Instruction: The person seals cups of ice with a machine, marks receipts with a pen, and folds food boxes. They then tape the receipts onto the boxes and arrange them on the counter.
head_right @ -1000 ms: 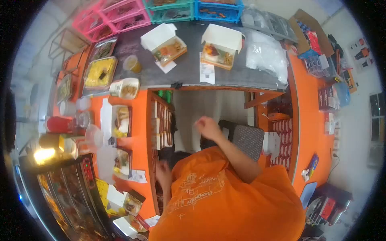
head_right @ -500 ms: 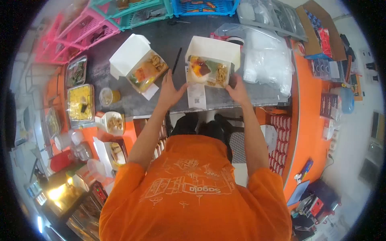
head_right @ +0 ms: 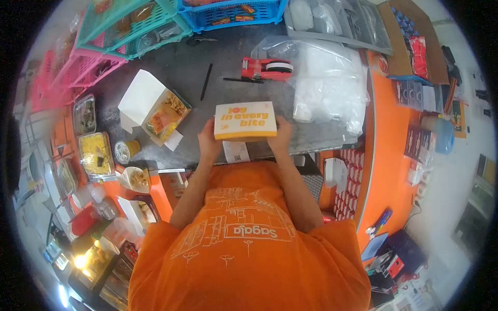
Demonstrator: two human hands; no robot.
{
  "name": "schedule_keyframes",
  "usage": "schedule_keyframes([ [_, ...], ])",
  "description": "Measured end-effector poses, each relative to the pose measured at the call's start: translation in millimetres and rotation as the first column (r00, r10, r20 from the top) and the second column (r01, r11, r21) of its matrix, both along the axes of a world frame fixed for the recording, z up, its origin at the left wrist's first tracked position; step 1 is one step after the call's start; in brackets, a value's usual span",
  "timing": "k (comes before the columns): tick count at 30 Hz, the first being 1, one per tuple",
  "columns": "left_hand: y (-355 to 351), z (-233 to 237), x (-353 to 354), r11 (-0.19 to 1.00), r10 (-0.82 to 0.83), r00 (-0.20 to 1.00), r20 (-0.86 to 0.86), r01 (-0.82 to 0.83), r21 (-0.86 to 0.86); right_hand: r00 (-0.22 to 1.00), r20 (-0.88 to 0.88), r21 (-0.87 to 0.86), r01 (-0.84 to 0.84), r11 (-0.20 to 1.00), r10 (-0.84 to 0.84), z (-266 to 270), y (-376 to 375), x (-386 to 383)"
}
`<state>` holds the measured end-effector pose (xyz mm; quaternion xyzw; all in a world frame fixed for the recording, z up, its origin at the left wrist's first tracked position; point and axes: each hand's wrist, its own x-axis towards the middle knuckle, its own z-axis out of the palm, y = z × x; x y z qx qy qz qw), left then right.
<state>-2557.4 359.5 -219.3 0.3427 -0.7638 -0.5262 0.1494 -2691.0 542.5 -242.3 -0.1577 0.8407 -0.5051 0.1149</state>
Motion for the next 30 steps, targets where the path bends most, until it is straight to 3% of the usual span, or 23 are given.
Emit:
schedule_keyframes([
  [1,5,-4,7,1.0,0.005,1.0,0.006,-0.005,-0.001,1.0,-0.017,0.015,-0.013,1.0,0.013,-1,3,-1],
  [3,0,-24,15,0.942,-0.1,0.986,0.136,0.138,-0.306,0.988,-0.124,-0.004,-0.091,0.996,0.09,-4,14,-19],
  [5,-5,-35,29,0.944,-0.139,0.979,0.147,0.176,-0.278,0.895,0.395,-0.307,-0.085,0.948,0.208,24,23,-26],
  [7,-16,-34,29,0.946,-0.17,0.974,0.152,0.205,-0.253,0.872,0.427,-0.151,-0.192,0.97,0.239,33,15,-43],
  [8,-21,-31,28,0.964,-0.16,0.985,0.059,0.143,0.225,0.846,0.471,0.013,-0.291,0.957,0.251,37,14,-47],
  [9,-26,-25,23,0.753,-0.101,0.995,-0.024,0.092,0.651,0.82,0.512,0.168,-0.387,0.907,0.255,38,12,-52],
  [10,-32,-15,12,0.751,-0.094,0.995,-0.016,0.081,0.655,0.796,0.552,0.312,-0.472,0.825,0.247,38,10,-54],
  [11,-38,-2,0,0.888,-0.332,0.906,0.263,0.207,0.411,0.774,0.59,0.439,-0.546,0.713,0.229,38,12,-51],
  [12,-41,13,-9,0.894,-0.434,0.704,0.563,0.411,0.177,0.771,0.595,0.439,-0.55,0.711,0.23,36,13,-46],
  [13,-36,29,-17,0.896,-0.432,0.705,0.562,0.406,0.179,0.879,0.365,0.43,-0.452,0.782,0.307,34,14,-40],
  [14,-24,44,-26,0.841,-0.392,0.768,0.507,0.522,-0.141,0.93,0.109,0.387,-0.364,0.847,0.35,32,12,-35],
  [15,-15,51,-31,0.696,-0.376,0.818,0.436,0.56,-0.45,0.927,0.112,0.386,-0.373,0.844,0.358,36,4,-33],
  [16,-12,46,-34,0.698,-0.373,0.817,0.44,0.559,-0.446,0.791,-0.09,0.516,-0.482,0.708,0.604,46,-6,-31],
  [17,-12,38,-38,0.561,-0.479,0.708,0.518,0.701,-0.439,0.55,-0.239,0.658,-0.515,0.55,0.801,53,-10,-28],
  [18,-12,34,-41,0.403,-0.56,0.58,0.591,0.815,-0.417,0.549,-0.236,0.658,-0.517,0.547,0.802,57,-11,-27],
  [20,-16,28,-43,0.366,-0.556,0.528,0.643,0.849,-0.38,0.518,-0.015,0.666,-0.633,0.395,0.855,60,-18,-33],
  [22,-17,11,-32,0.335,-0.552,0.462,0.694,0.885,-0.322,0.455,-0.095,0.711,-0.591,0.38,0.885,47,-11,-30],
  [24,-22,-16,-22,0.198,-0.531,0.578,0.62,0.796,-0.572,0.385,-0.178,0.756,-0.536,0.376,0.906,28,-1,-31],
  [26,-15,-2,-17,0.148,-0.46,0.547,0.699,0.824,-0.547,0.157,-0.364,0.851,-0.344,0.397,0.918,15,8,-34],
  [27,-11,7,-16,0.103,-0.383,0.509,0.77,0.853,-0.512,0.147,-0.367,0.855,-0.336,0.396,0.918,26,6,-38],
  [28,-7,14,-18,0.108,-0.377,0.522,0.765,0.845,-0.523,0.245,-0.26,0.78,-0.517,0.352,0.934,45,3,-43],
  [29,-2,21,-21,0.322,-0.465,0.619,0.633,0.784,-0.53,0.322,-0.13,0.663,-0.675,0.324,0.938,61,-1,-47],
  [30,4,25,-24,0.521,-0.518,0.708,0.48,0.706,-0.479,0.326,-0.13,0.667,-0.67,0.326,0.936,65,-9,-56],
])
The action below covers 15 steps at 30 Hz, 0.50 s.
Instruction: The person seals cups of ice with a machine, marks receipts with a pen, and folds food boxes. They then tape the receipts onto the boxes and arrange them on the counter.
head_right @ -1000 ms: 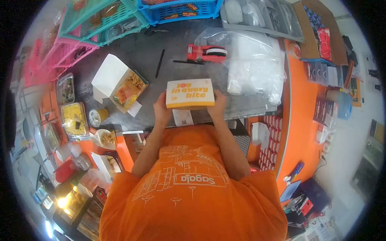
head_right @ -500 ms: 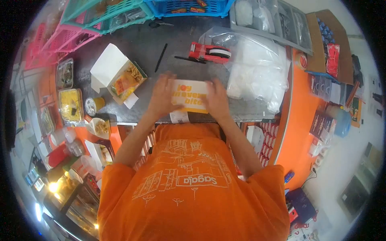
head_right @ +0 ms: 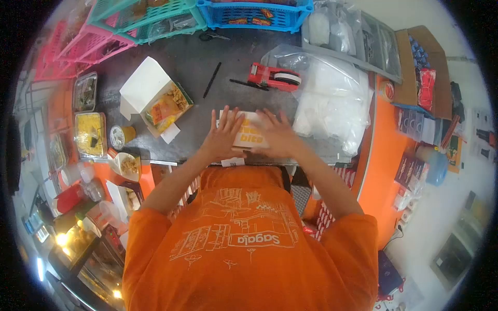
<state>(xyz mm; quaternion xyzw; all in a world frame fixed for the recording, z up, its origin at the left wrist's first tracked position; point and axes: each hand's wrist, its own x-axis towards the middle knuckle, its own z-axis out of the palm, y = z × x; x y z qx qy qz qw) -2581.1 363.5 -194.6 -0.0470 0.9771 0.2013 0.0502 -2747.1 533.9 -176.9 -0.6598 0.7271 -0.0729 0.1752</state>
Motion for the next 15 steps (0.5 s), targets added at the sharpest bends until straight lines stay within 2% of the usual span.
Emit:
schedule_keyframes([
  [2,10,-15,-13,0.999,0.022,1.0,0.019,-0.021,-0.029,0.983,0.009,-0.048,0.184,0.982,-0.184,0,-37,-43],
  [4,12,-20,-22,0.997,0.056,0.998,0.04,-0.054,-0.054,0.913,-0.209,-0.303,0.281,0.911,-0.351,11,-85,-67],
  [5,12,-18,-21,0.997,0.063,0.998,0.002,-0.063,-0.049,0.915,-0.208,-0.301,0.275,0.913,-0.345,4,-111,-77],
  [6,12,-16,-18,0.997,0.06,0.998,-0.033,-0.062,-0.044,0.923,-0.218,0.097,0.344,0.934,-0.317,-4,-135,-87],
  [7,13,-14,-13,0.997,0.059,0.998,-0.037,-0.061,-0.049,0.933,-0.22,0.472,0.358,0.805,-0.286,-7,-151,-93],
  [8,12,-12,-9,0.995,0.081,0.995,-0.058,-0.084,-0.045,0.931,-0.23,0.456,0.361,0.813,-0.285,-9,-157,-95],
  [9,10,-12,-9,0.993,0.111,0.991,-0.079,-0.114,-0.038,0.958,-0.284,0.353,0.153,0.923,-0.05,-14,-160,-96],
  [10,8,-12,-9,0.991,0.122,0.989,-0.082,-0.125,-0.037,0.92,-0.348,0.273,-0.085,0.958,0.181,-18,-159,-93],
  [11,10,-13,-7,0.991,0.131,0.989,-0.066,-0.133,-0.033,0.919,-0.346,0.278,-0.093,0.956,0.19,-23,-156,-93],
  [12,10,-14,-7,0.989,0.142,0.988,-0.055,-0.144,-0.032,0.87,-0.411,0.116,-0.248,0.962,0.273,-22,-156,-96],
  [13,11,-15,-7,0.987,0.154,0.986,-0.056,-0.156,-0.028,0.808,-0.483,-0.038,-0.405,0.913,0.338,-21,-155,-98],
  [14,11,-15,-5,0.986,0.163,0.982,-0.093,-0.165,-0.009,0.803,-0.483,-0.036,-0.417,0.908,0.349,-19,-152,-99],
  [15,10,-16,-5,0.985,0.17,0.977,-0.132,-0.171,0.007,0.827,-0.515,-0.177,-0.36,0.916,0.226,-8,-149,-95],
])
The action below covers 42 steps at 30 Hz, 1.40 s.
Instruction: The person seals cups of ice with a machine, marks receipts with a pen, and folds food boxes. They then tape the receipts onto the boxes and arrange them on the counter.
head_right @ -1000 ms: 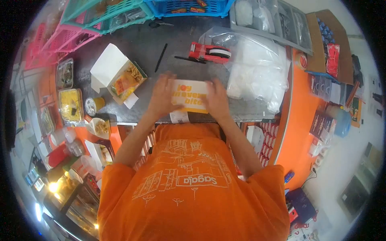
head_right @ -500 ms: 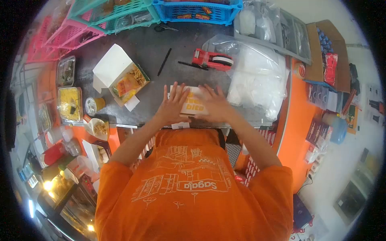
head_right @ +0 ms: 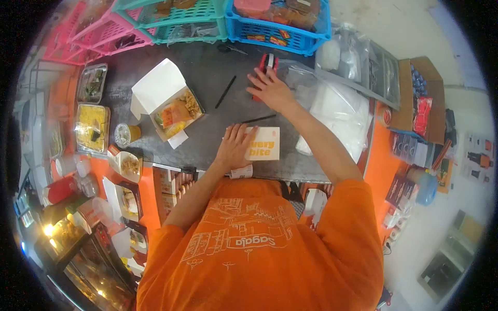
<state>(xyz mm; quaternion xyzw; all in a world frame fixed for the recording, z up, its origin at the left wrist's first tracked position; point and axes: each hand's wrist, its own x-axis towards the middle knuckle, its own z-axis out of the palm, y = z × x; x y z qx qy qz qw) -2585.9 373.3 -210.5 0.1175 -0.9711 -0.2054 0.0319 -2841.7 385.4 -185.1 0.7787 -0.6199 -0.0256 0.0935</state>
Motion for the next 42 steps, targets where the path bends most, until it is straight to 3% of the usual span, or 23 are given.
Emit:
schedule_keyframes([
  [2,1,-2,2,0.999,0.033,0.999,-0.008,-0.033,0.019,0.998,0.016,-0.151,0.06,0.987,-0.058,7,8,15],
  [3,-2,0,-2,0.997,0.066,0.998,-0.017,-0.065,0.039,0.818,0.411,-0.14,0.493,0.859,-0.402,5,11,23],
  [4,-6,1,-6,0.996,0.077,0.997,-0.02,-0.076,0.04,0.386,0.712,0.053,0.803,0.593,-0.587,3,12,25],
  [5,-5,1,-7,0.994,0.101,0.995,-0.004,-0.1,0.048,0.384,0.709,0.063,0.8,0.596,-0.591,0,9,22],
  [6,-4,3,-6,0.992,0.115,0.993,0.018,-0.116,0.056,-0.197,0.748,0.551,0.716,0.428,-0.633,4,1,20],
  [7,-4,2,-6,0.993,0.105,0.994,0.026,-0.106,0.06,-0.699,0.457,0.89,0.349,0.295,-0.55,5,-3,19],
  [8,-4,1,-8,0.992,0.116,0.993,-0.004,-0.116,0.049,-0.707,0.451,0.893,0.348,0.287,-0.545,1,-2,22],
  [10,-3,3,-9,0.991,0.126,0.991,-0.036,-0.124,0.039,-0.833,0.508,0.781,0.341,0.523,-0.217,-21,2,28],
  [12,-4,7,-12,0.992,0.129,0.992,-0.003,-0.129,0.015,-0.789,0.611,0.663,0.464,0.588,-0.066,-55,20,41],
  [13,-8,6,-16,0.991,0.132,0.991,-0.008,-0.132,0.013,-0.463,0.829,0.556,0.628,0.544,-0.313,-61,24,43],
  [14,-8,5,-17,0.992,0.129,0.992,0.007,-0.129,-0.005,-0.066,0.843,0.4,0.741,0.54,-0.535,-68,33,47],
  [15,-4,4,-15,0.993,0.116,0.993,0.03,-0.116,-0.017,-0.083,0.834,0.416,0.743,0.524,-0.545,-72,32,49],
  [17,-9,6,-19,0.994,0.104,0.994,0.028,-0.104,-0.018,0.337,0.448,0.255,0.84,0.48,-0.828,-78,7,32],
  [21,-20,13,-28,0.993,0.117,0.991,0.063,-0.118,0.012,0.106,0.813,0.206,0.867,0.453,-0.572,-30,44,34],
  [23,-17,10,-29,0.988,0.136,0.986,0.095,-0.142,0.062,-0.389,0.772,0.615,0.656,0.438,-0.502,7,87,72],
  [26,-23,8,-40,0.982,0.17,0.981,0.092,-0.177,0.067,-0.301,0.577,0.772,0.503,0.388,-0.759,16,107,124],
  [28,-24,12,-42,0.981,0.168,0.968,0.188,-0.182,0.064,-0.627,0.38,0.912,0.378,0.162,-0.68,5,106,139],
  [31,-24,21,-42,0.975,0.161,0.96,0.23,-0.191,0.116,-0.726,0.437,0.898,0.385,0.213,-0.531,2,116,149],
  [32,-24,25,-41,0.976,0.154,0.962,0.227,-0.183,0.115,-0.729,0.44,0.896,0.39,0.211,-0.524,-2,121,153],
  [34,-26,49,-42,0.919,0.089,0.925,0.37,-0.219,0.327,-0.751,0.658,0.703,0.587,0.401,-0.054,-17,134,164],
  [38,-16,44,-49,0.875,-0.081,0.953,0.291,-0.072,0.479,-0.601,0.792,0.518,0.566,0.641,-0.109,-30,185,156],
  [40,-2,43,-55,0.89,-0.205,0.958,0.2,0.097,0.445,-0.757,0.638,0.63,0.406,0.662,-0.143,-27,211,149],
  [42,17,27,-47,0.909,-0.192,0.969,0.155,0.116,0.4,-0.383,0.553,0.832,0.302,0.465,-0.74,-52,270,106],
])
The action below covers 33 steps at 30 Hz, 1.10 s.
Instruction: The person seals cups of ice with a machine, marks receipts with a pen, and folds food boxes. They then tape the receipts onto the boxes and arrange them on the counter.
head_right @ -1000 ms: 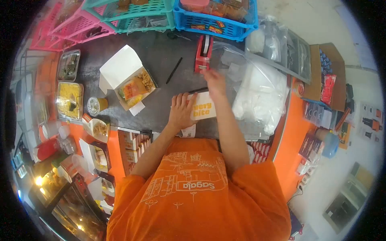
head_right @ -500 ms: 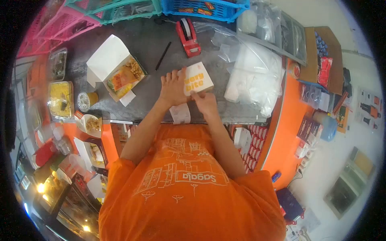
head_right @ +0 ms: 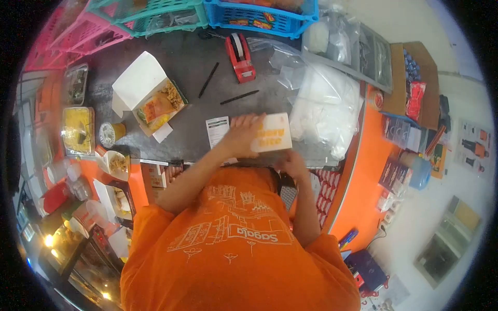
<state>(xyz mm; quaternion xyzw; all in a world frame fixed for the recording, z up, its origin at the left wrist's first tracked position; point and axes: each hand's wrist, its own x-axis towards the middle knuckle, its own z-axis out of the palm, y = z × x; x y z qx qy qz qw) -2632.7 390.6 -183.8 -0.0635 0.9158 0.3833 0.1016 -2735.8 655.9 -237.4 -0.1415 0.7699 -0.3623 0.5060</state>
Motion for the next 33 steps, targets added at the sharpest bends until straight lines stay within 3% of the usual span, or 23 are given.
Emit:
schedule_keyframes([
  [2,15,-14,14,0.981,0.156,0.938,-0.311,-0.183,-0.06,0.957,0.02,0.59,-0.245,0.77,0.29,69,-35,-42],
  [4,9,-9,36,0.945,0.326,0.917,-0.231,-0.322,0.054,0.681,-0.643,0.323,-0.175,0.93,0.351,72,-68,-61],
  [5,2,-9,51,0.804,0.585,0.799,-0.142,-0.594,-0.028,0.634,-0.77,-0.019,-0.122,0.992,0.064,91,-115,-64],
  [6,-4,-10,62,0.587,0.797,0.599,-0.08,-0.799,-0.132,0.812,-0.541,-0.354,0.018,0.935,-0.221,78,-157,-69],
  [7,-5,-14,68,0.581,0.801,0.593,-0.076,-0.802,-0.139,0.933,-0.302,-0.191,0.143,0.971,-0.196,99,-202,-73],
  [8,-5,-21,74,0.548,0.834,0.538,0.125,-0.833,-0.073,0.803,-0.591,-0.193,-0.04,0.98,-0.083,53,-233,-92],
  [10,-7,-35,80,0.493,0.832,0.463,0.306,-0.87,-0.025,0.976,0.01,0.007,0.219,0.976,-0.22,45,-287,-104],
  [11,-8,-42,83,0.433,0.82,0.474,0.321,-0.88,0.194,0.976,0.016,0.001,0.215,0.977,-0.215,38,-289,-108],
  [13,-12,-40,89,0.342,0.808,0.484,0.337,-0.85,0.401,0.957,0.261,-0.32,0.209,0.924,-0.126,7,-276,-119],
  [14,-16,-31,94,0.225,0.822,0.49,0.291,-0.748,0.625,0.956,0.266,-0.317,0.205,0.926,-0.121,-8,-258,-114],
  [15,-20,-23,97,0.099,0.845,0.477,0.241,-0.583,0.806,0.993,-0.076,-0.313,0.059,0.948,-0.087,-24,-236,-107],
  [16,-27,-22,96,0.091,0.856,0.459,0.238,-0.587,0.805,0.912,-0.408,-0.267,-0.086,0.96,-0.032,-25,-231,-101],
  [17,-35,-21,96,0.271,0.834,0.54,0.109,-0.574,0.773,0.917,-0.399,-0.267,-0.091,0.959,-0.024,-30,-238,-102],
  [18,-35,-17,99,0.44,0.775,0.632,0.007,-0.547,0.713,0.751,-0.635,0.028,-0.21,0.977,0.179,-22,-241,-95],
  [19,-37,4,89,0.383,0.736,0.669,0.108,-0.541,0.749,0.512,-0.753,0.335,-0.241,0.911,0.412,-13,-240,-89],
  [20,-36,21,82,0.393,0.726,0.678,0.111,-0.542,0.743,0.525,-0.75,0.329,-0.23,0.916,0.402,-6,-235,-89],
  [22,-35,44,64,0.232,0.608,0.775,0.169,-0.378,0.896,0.877,-0.462,0.13,-0.078,0.988,0.13,14,-226,-97],
  [23,-33,50,56,0.296,0.588,0.804,0.092,-0.32,0.9,0.982,-0.14,-0.165,0.103,0.981,-0.126,44,-217,-89],
  [24,-28,51,50,0.293,0.58,0.809,0.098,-0.319,0.901,0.923,0.256,-0.356,0.365,0.86,-0.286,72,-203,-74],
  [25,-22,50,45,0.259,0.52,0.847,0.112,-0.281,0.924,0.916,0.258,-0.343,0.383,0.858,-0.306,82,-196,-64],
  [27,-6,47,36,0.214,0.428,0.894,0.132,-0.243,0.946,0.971,0.239,-0.372,0.111,0.922,-0.021,90,-179,-49],
  [30,30,39,35,0.151,0.289,0.922,0.256,-0.308,0.939,0.989,0.144,-0.265,0.076,0.961,-0.038,75,-152,-51],
  [33,73,7,54,0.328,0.243,0.93,0.277,-0.347,0.878,0.987,-0.074,-0.1,-0.146,0.984,0.139,59,-120,-46],
])
